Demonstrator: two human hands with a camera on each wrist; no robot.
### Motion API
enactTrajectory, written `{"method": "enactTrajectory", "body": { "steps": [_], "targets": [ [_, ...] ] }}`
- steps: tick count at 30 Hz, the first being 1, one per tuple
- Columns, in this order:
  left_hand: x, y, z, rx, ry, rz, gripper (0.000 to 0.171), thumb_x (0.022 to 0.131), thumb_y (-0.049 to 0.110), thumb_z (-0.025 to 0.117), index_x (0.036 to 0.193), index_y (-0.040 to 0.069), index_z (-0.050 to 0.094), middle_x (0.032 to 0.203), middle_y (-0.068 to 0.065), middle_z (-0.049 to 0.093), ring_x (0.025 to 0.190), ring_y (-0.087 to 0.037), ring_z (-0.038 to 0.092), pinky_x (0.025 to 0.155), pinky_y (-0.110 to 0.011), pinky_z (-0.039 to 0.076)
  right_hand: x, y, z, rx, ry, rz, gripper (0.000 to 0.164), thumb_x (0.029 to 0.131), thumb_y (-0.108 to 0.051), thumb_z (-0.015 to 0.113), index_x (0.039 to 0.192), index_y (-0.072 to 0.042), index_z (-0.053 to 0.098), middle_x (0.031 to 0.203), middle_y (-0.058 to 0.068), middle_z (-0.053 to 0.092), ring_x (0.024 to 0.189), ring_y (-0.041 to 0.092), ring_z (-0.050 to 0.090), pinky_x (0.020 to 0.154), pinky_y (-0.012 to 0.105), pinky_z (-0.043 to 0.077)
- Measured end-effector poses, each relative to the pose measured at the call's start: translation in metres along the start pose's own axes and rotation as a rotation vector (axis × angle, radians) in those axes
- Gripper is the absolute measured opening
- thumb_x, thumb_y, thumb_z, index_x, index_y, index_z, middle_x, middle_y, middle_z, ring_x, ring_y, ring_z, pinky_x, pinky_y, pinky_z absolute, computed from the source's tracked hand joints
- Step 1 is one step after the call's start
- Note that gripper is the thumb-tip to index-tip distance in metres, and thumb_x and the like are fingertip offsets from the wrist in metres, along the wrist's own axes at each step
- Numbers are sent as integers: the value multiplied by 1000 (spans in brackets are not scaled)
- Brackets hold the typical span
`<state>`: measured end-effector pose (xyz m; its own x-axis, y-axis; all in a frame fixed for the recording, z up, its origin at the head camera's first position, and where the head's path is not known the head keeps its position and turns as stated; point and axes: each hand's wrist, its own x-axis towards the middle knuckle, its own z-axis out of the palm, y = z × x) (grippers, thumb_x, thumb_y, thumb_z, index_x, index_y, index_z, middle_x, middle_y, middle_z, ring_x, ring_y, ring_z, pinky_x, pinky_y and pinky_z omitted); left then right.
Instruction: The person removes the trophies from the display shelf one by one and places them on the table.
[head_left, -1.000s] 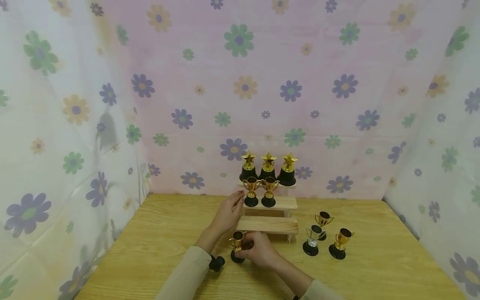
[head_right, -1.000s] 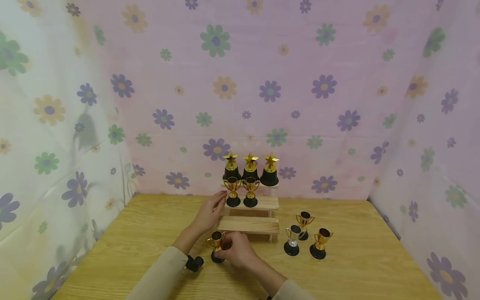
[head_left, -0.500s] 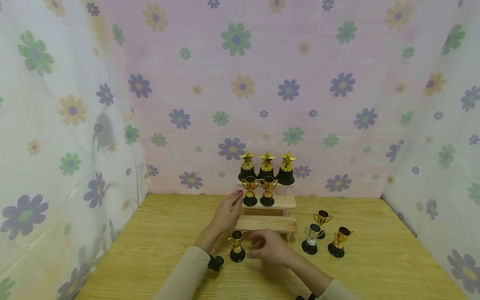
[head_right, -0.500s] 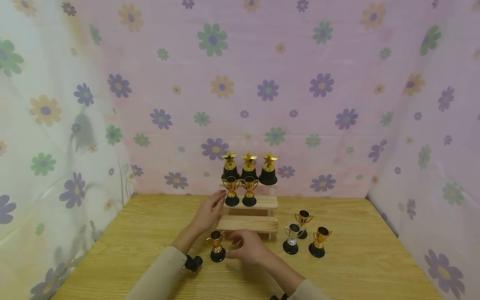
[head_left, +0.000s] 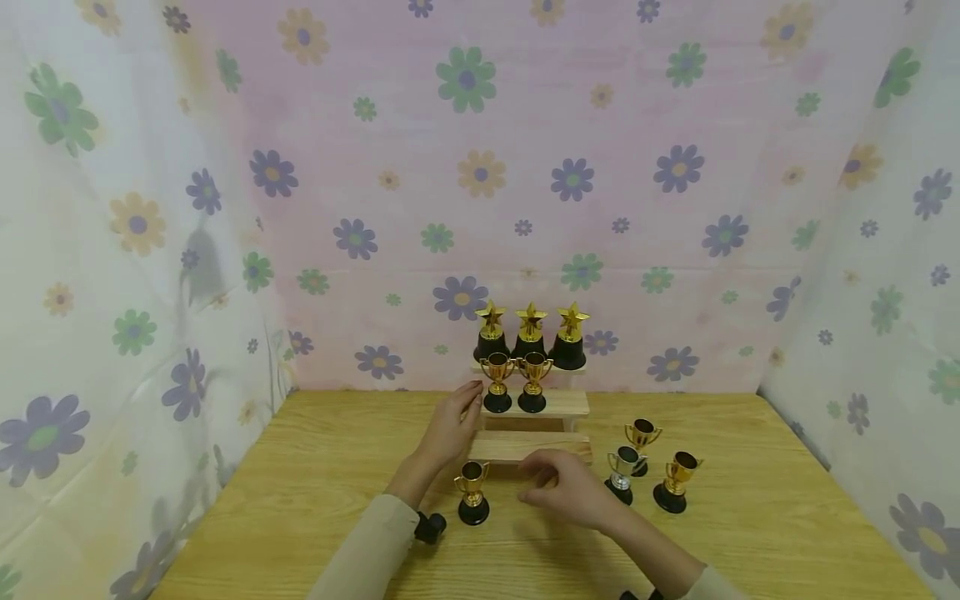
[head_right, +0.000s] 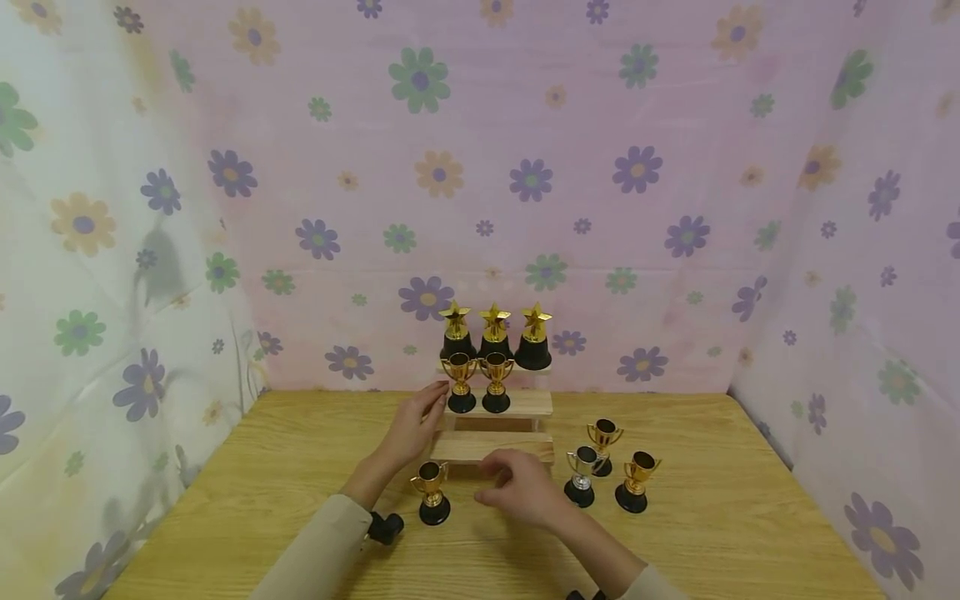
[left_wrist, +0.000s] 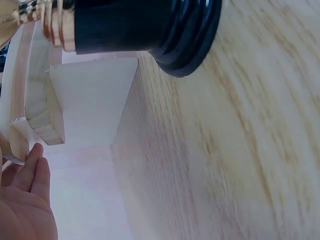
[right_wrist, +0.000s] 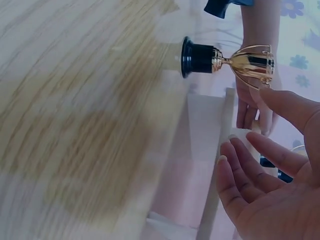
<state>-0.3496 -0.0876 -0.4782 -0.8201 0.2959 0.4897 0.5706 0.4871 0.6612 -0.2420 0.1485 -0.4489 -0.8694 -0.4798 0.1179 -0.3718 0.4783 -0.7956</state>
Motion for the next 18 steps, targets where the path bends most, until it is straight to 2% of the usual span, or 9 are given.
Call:
{"method": "enactTrajectory", "body": {
  "steps": [8,14,18],
  "targets": [
    [-1,-2,1,11,3,-1,40,110,13,48,141,-13,53,150,-26,50,138,-40,49,106,-45,51,-9,-3,-13,-61,62,-28,38,90,-23,81,118,0,70,112,15,69,100,35,65,85,48,58],
    [0,0,0,13,2,1,40,110,12,47,141,-13,54,150,-25,50,139,-39,49,106,-44,52,-12,-13,-27,-74,96,-19,43,90,-22,81,123,2,67,114,16,68,99,33,65,80,38,59],
    [0,1,-1,10,-2,4,40,110,12,47,141,-14,53,150,-26,49,139,-40,48,106,-46,51,-12,-20,-37,-83,125,5,45,91,-25,79,127,0,66,119,16,67,104,33,64,85,40,57]
  ]
}}
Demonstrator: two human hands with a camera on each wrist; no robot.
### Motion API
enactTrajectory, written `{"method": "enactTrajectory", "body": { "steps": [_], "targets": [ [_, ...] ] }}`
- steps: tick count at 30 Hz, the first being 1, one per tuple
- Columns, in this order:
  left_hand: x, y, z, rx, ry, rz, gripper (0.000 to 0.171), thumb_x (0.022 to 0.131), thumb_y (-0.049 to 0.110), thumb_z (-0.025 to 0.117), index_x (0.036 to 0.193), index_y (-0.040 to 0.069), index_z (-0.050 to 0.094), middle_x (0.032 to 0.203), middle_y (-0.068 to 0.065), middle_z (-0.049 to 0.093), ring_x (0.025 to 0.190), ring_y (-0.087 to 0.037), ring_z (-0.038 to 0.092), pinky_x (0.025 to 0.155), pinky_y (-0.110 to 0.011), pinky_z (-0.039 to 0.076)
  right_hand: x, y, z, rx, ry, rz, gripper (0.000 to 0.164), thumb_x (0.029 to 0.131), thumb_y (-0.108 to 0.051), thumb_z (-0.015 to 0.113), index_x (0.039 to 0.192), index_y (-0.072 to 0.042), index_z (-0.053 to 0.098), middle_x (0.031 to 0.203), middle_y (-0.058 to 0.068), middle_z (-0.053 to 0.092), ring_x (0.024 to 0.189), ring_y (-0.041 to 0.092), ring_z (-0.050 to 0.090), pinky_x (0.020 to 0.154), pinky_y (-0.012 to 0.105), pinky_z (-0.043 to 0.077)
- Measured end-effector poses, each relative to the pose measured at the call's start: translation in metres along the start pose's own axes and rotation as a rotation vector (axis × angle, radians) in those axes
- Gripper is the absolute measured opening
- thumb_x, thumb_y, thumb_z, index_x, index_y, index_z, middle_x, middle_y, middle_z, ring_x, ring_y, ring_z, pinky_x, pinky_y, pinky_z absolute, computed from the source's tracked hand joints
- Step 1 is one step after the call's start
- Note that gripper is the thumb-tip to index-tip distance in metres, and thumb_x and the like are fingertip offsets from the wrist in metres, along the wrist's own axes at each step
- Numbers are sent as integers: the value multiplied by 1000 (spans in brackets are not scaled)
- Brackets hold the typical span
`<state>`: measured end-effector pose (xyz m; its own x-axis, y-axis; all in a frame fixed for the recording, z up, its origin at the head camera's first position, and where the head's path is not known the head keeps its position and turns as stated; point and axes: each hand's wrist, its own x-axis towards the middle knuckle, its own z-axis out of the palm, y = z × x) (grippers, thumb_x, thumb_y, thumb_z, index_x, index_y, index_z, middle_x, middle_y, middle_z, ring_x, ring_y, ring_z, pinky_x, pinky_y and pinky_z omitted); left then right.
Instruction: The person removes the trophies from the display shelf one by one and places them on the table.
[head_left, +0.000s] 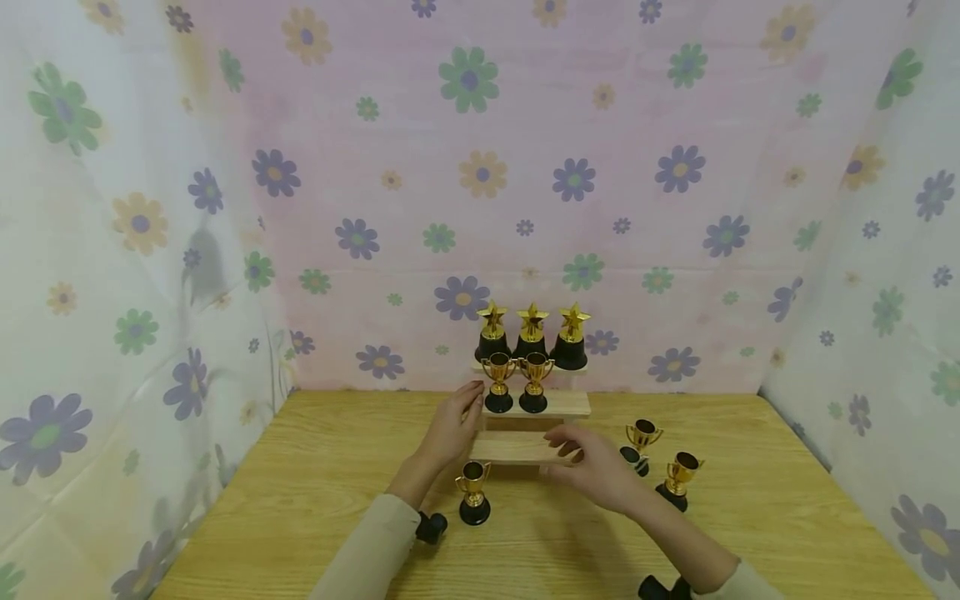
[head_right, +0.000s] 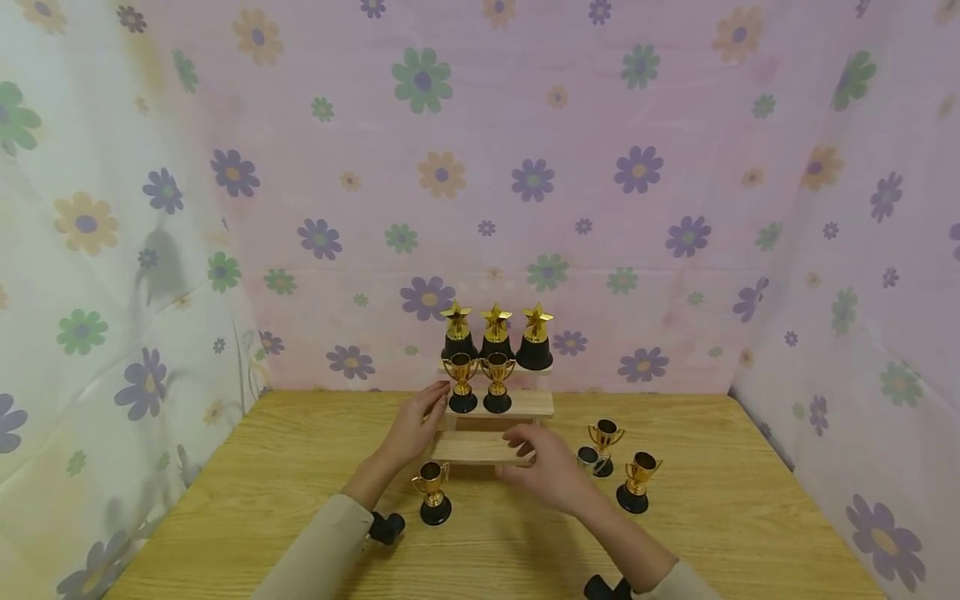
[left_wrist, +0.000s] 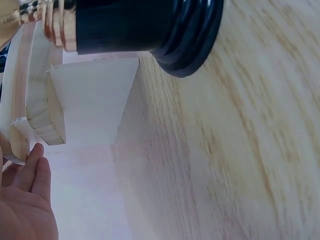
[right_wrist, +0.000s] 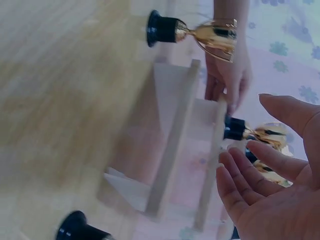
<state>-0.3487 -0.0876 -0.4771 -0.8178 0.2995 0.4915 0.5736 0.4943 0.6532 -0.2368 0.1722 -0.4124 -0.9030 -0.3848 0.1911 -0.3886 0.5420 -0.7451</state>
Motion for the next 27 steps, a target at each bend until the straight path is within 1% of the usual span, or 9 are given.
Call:
{"method": "enactTrajectory", "body": {
  "steps": [2,5,7,11,15,18,22,27],
  "targets": [
    [0,1,-1,3,-1,-4,40,110,12,47,141,-13,53,151,-25,49,139,-40,48,107,-46,51,2,-3,-4,-6,22,20,44,92,-26,78,128,-3,66,121,14,67,108,34,63,89,44,56],
    [0,1,-2,9,-3,-5,40,110,13,47,142,-11,54,151,-25,49,140,-39,48,107,-46,51,5,-5,-10,-31,59,26,43,93,-24,76,130,-5,65,123,11,66,111,34,63,93,47,55],
    [0,1,-2,10,-7,-7,40,110,14,47,142,-11,54,151,-25,49,140,-39,47,107,-45,50,8,-6,-12,-43,81,22,43,93,-22,76,130,-4,64,122,11,66,111,36,62,94,49,55],
    [1,-1,-1,6,-3,12,40,110,11,46,141,-13,53,149,-29,49,139,-41,48,106,-46,51,16,-4,-15,-68,113,28,45,93,-20,76,131,-1,63,119,12,66,110,36,63,94,50,55],
    [1,-1,0,-7,6,25,39,109,9,47,139,-15,54,147,-32,49,138,-42,49,106,-46,51,22,-2,-17,-83,133,38,48,92,-20,77,132,2,61,120,17,66,108,35,63,93,51,56],
    [1,0,0,-16,9,23,38,109,8,47,139,-15,54,147,-32,49,138,-42,49,106,-46,51,27,-2,-20,-64,137,45,51,92,-19,76,135,4,58,125,20,63,112,38,62,95,53,56],
    [1,1,0,-24,7,19,39,110,9,47,139,-16,53,148,-32,49,138,-43,49,106,-48,51,35,-3,-22,-40,141,87,57,93,-22,76,141,1,55,131,21,61,118,40,60,96,53,55],
    [-1,1,0,-22,2,21,40,110,10,46,139,-16,52,148,-32,48,138,-44,48,105,-48,51,42,-4,-20,-50,159,126,59,92,-24,77,142,0,55,130,20,62,116,37,61,91,51,57]
  ]
}}
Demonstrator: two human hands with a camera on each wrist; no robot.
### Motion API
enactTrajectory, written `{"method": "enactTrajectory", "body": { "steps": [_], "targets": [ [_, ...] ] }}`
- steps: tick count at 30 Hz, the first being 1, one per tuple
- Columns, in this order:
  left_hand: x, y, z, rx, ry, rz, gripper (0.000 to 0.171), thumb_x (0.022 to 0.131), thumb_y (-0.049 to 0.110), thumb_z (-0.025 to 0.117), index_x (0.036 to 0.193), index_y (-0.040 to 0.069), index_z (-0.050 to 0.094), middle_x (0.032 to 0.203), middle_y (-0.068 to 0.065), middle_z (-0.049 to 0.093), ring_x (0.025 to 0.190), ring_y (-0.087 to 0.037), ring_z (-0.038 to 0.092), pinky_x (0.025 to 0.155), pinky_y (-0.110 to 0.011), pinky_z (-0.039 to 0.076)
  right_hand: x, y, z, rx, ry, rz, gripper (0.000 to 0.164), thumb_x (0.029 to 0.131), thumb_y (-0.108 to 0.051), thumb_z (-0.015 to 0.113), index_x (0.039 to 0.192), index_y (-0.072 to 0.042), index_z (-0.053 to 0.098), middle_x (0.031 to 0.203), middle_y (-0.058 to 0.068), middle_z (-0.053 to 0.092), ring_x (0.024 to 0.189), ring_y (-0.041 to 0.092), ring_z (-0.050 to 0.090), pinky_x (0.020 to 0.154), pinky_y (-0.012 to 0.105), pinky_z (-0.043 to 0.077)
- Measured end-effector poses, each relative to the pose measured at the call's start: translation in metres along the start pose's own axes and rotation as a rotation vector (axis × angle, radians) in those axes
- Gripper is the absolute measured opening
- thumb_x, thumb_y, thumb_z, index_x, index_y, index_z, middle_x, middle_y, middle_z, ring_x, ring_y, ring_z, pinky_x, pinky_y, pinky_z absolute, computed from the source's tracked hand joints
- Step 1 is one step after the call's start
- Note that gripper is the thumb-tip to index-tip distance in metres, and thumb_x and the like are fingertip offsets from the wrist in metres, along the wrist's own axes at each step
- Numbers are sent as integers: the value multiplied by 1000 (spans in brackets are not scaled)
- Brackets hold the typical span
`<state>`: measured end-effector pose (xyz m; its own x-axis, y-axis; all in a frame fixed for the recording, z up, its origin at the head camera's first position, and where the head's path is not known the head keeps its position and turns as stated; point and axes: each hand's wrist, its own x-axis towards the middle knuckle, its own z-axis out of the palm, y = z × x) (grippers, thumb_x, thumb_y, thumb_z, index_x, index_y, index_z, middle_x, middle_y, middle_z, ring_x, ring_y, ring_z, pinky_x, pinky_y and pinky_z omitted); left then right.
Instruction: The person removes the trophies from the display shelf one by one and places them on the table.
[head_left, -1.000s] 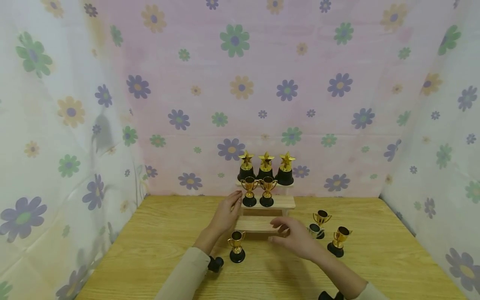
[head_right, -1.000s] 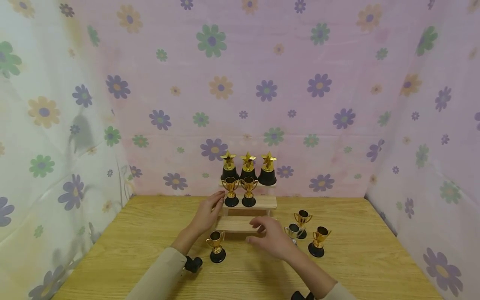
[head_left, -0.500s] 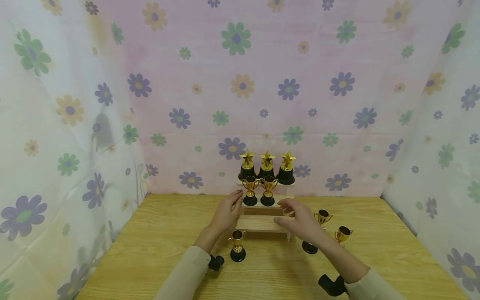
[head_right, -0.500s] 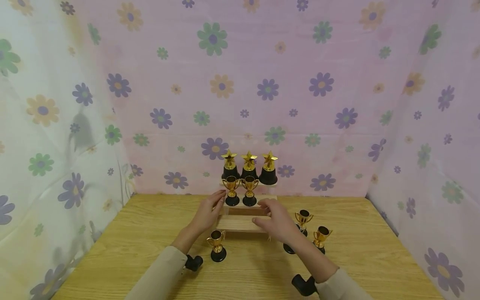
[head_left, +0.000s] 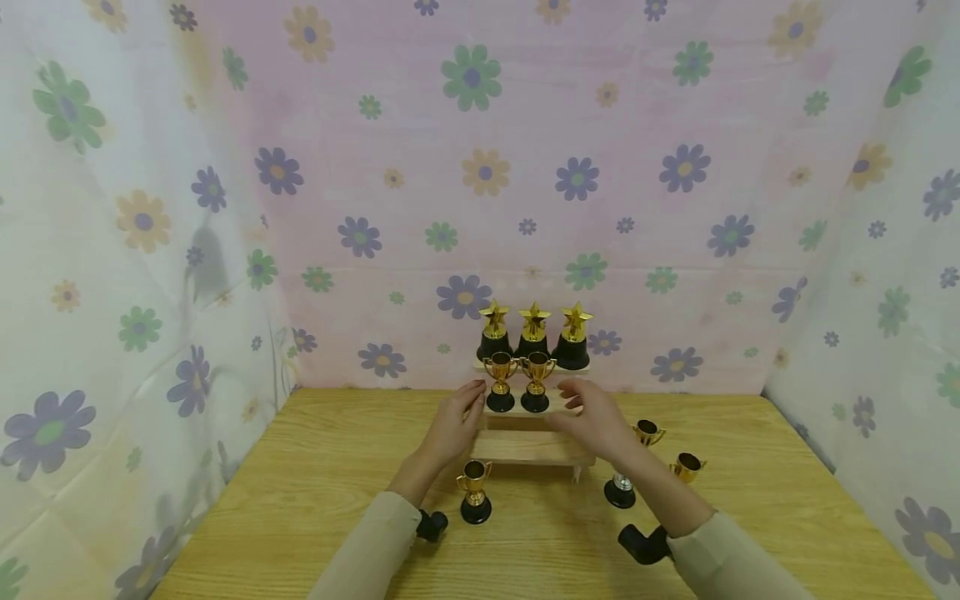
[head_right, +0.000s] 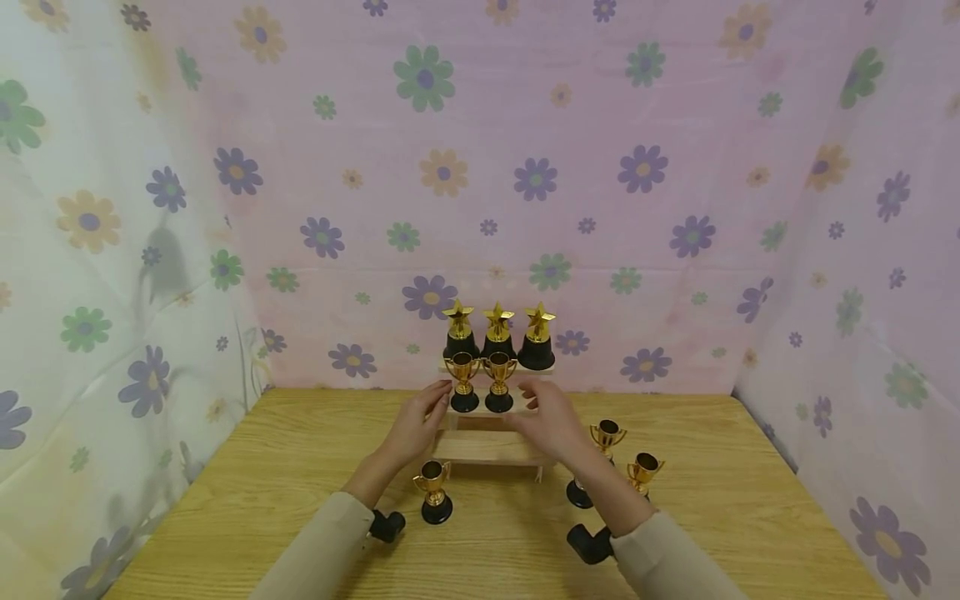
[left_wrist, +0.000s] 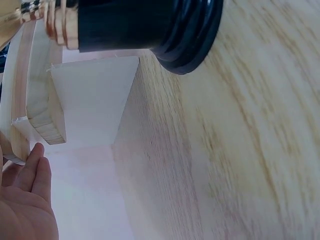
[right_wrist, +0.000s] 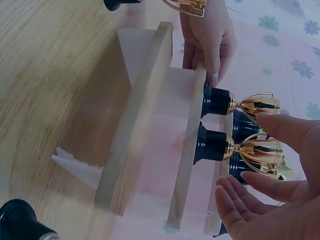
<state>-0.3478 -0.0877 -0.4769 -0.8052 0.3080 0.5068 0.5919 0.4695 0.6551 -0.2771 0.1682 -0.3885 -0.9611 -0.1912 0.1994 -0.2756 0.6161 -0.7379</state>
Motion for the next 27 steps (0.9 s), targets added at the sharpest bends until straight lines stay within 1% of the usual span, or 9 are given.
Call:
{"method": "enactTrajectory", "body": {
  "steps": [4,6,11,15,18,22,27],
  "targets": [
    [-1,0,-1,-1,1,-1,39,110,9,46,140,-16,52,148,-31,49,137,-43,50,105,-47,52,6,-1,5,-4,15,13,58,92,-24,76,140,2,56,132,22,61,115,38,61,91,52,57],
    [-1,0,-1,5,2,2,39,110,9,47,140,-15,53,148,-30,49,136,-43,50,105,-46,52,9,-1,7,4,18,26,59,93,-24,76,141,4,55,136,24,60,117,39,59,93,53,56],
    [0,0,-1,11,-7,-15,40,110,12,46,142,-12,53,150,-27,49,137,-40,50,105,-43,52,15,1,12,19,21,62,62,94,-24,74,143,5,53,142,26,56,124,43,56,98,56,54],
    [1,0,-1,13,-2,-2,39,110,10,46,141,-13,53,149,-29,49,137,-41,50,105,-44,52,20,3,15,31,33,74,63,94,-25,74,145,5,51,144,26,54,125,44,55,98,56,53],
    [2,0,-1,14,8,20,39,109,8,47,139,-16,53,147,-33,49,137,-44,50,104,-47,52,24,2,18,40,41,73,62,94,-24,74,145,4,52,142,26,55,123,44,56,97,56,54],
    [1,0,-1,15,12,22,39,109,8,47,139,-17,53,146,-32,50,135,-44,51,104,-47,52,28,2,23,54,58,71,57,93,-22,75,140,4,56,137,27,58,119,44,59,94,53,56],
    [1,-1,1,15,16,24,38,109,8,48,139,-16,53,145,-33,51,132,-43,54,103,-47,53,32,5,30,79,100,74,50,93,-21,75,134,4,60,130,26,61,115,42,63,88,50,59]
  ]
}}
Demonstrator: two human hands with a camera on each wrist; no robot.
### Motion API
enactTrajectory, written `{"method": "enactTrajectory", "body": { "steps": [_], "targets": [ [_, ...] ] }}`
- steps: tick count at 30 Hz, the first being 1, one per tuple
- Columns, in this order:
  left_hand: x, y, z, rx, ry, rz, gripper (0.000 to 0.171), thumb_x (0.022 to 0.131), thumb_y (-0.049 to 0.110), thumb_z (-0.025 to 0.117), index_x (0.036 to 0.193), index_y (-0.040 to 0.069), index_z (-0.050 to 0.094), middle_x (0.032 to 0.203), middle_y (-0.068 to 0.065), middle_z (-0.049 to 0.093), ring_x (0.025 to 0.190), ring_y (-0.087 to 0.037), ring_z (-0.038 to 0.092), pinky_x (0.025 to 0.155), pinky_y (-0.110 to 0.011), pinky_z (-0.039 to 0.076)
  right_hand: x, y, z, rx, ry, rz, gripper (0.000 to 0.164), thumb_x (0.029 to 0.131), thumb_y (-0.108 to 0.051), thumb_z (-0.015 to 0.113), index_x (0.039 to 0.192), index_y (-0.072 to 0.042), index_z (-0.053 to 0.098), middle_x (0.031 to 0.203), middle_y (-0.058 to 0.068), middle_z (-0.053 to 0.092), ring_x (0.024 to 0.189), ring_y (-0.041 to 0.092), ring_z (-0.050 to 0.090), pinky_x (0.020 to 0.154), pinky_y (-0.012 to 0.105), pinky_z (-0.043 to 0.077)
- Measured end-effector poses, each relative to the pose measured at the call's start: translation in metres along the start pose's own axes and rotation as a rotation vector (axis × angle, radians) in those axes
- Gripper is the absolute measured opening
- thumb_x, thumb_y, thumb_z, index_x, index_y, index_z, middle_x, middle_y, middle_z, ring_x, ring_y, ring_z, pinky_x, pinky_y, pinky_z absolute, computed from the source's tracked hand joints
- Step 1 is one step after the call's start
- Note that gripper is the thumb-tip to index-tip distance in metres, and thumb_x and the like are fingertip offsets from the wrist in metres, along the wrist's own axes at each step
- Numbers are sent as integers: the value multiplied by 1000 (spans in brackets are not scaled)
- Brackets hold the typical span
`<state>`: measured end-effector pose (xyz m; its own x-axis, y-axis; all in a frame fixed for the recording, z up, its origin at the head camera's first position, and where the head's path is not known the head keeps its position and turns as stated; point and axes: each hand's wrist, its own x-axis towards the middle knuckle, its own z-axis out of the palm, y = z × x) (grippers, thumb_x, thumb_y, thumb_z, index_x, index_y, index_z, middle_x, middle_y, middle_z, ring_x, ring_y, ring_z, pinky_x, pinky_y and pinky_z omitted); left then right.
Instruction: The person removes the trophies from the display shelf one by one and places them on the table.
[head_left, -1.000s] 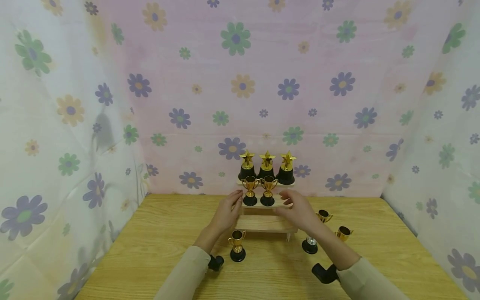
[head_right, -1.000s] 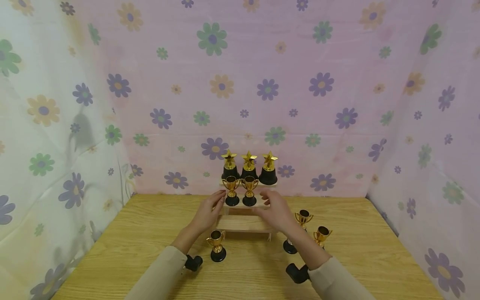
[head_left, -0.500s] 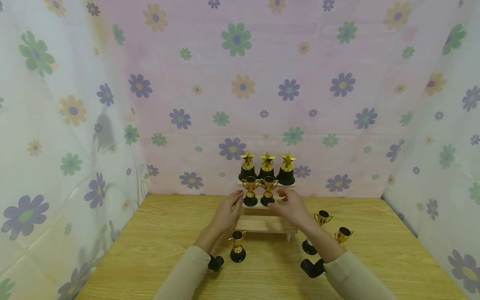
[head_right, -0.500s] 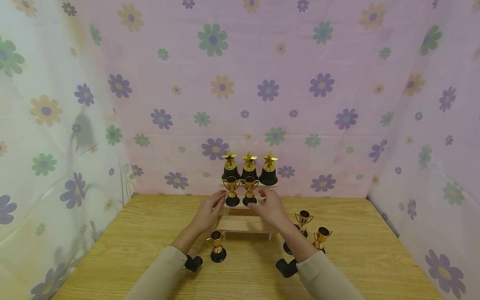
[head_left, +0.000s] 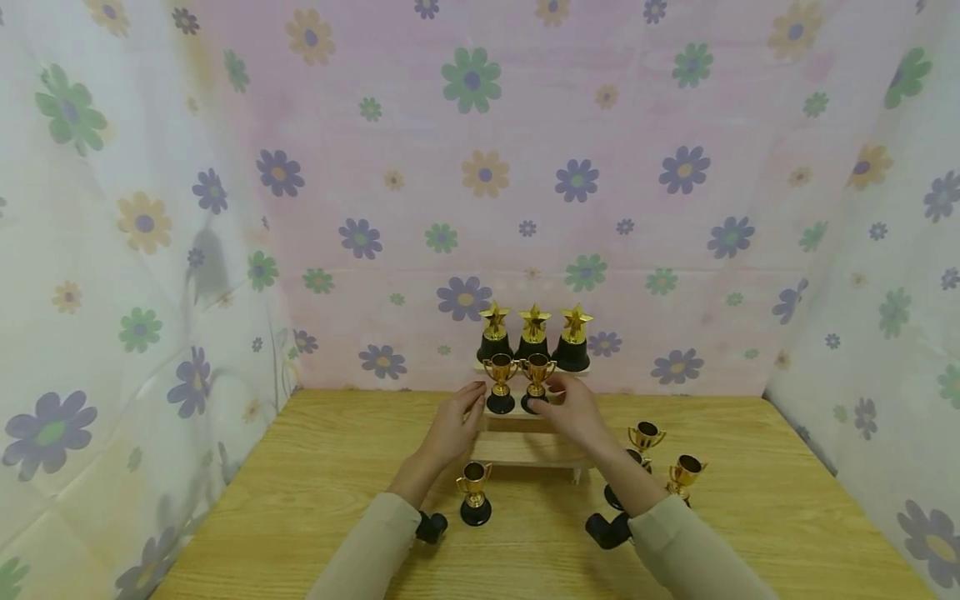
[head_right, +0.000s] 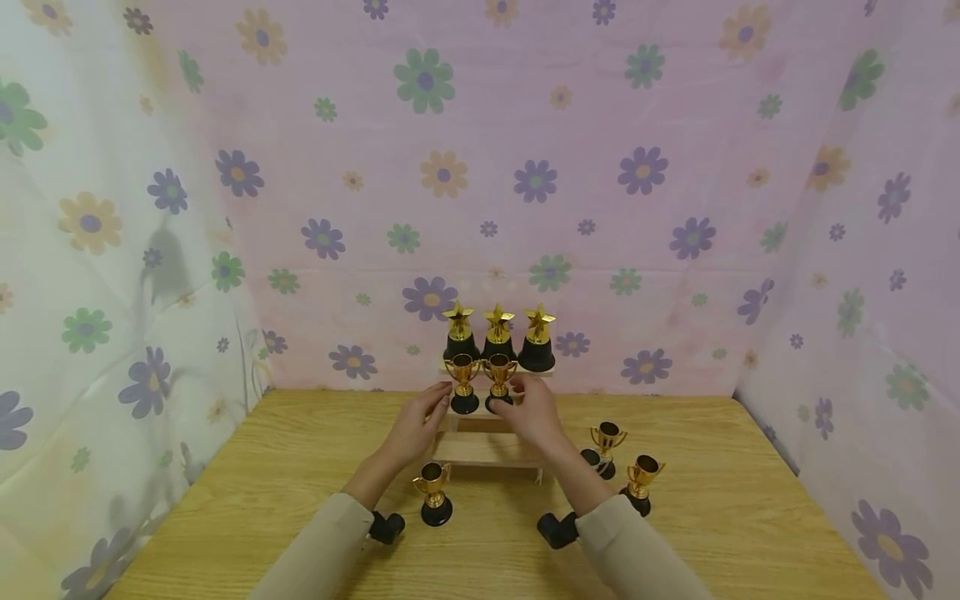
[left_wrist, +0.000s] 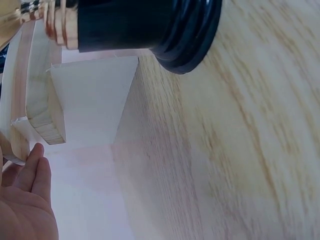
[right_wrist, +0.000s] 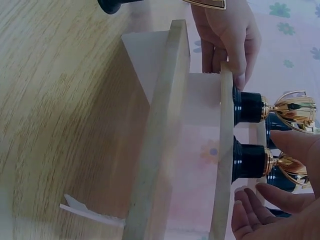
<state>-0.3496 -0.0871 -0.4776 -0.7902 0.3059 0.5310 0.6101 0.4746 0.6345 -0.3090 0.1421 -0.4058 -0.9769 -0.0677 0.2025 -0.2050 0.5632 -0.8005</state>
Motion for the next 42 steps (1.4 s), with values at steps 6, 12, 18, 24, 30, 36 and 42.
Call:
{"method": "enactTrajectory", "body": {
  "steps": [6,12,18,24,30,36,42],
  "targets": [
    [0,-1,1,-5,3,-5,38,109,7,48,139,-15,54,145,-33,51,132,-43,54,103,-46,53,3,2,6,18,45,9,40,94,-19,74,126,3,64,119,22,65,107,36,67,80,45,61],
    [0,-3,1,0,-1,-10,38,109,7,47,138,-16,53,145,-34,50,133,-43,53,104,-47,53,5,2,9,29,57,-4,36,94,-17,74,122,3,66,114,19,67,102,34,68,80,44,61],
    [0,-2,2,0,1,-3,38,109,7,47,138,-17,53,145,-34,50,133,-44,53,104,-48,52,5,1,11,47,72,-18,33,94,-16,74,120,3,67,111,19,67,100,35,68,78,44,61],
    [0,0,1,-3,-1,-9,38,109,7,47,138,-17,53,145,-33,50,134,-44,53,104,-48,52,5,5,15,50,103,-19,22,95,-17,75,111,-2,71,105,14,69,97,32,69,75,40,61],
    [0,1,-1,-9,-9,-20,40,109,9,47,139,-17,52,148,-32,49,135,-44,51,105,-48,52,6,7,18,67,116,-26,19,95,-16,75,109,-4,72,102,12,69,95,31,70,72,40,60],
    [-1,0,-1,-4,-15,-19,40,110,9,46,139,-17,52,148,-31,49,136,-43,50,104,-47,52,7,7,18,64,114,-21,20,95,-16,75,111,-4,72,103,13,69,94,30,70,73,40,60],
    [-1,1,-1,-8,-21,-22,40,110,10,45,140,-16,52,148,-32,48,136,-43,51,105,-47,52,5,7,16,56,118,-15,21,95,-16,75,111,-3,72,103,13,70,94,31,69,73,40,60]
  ]
}}
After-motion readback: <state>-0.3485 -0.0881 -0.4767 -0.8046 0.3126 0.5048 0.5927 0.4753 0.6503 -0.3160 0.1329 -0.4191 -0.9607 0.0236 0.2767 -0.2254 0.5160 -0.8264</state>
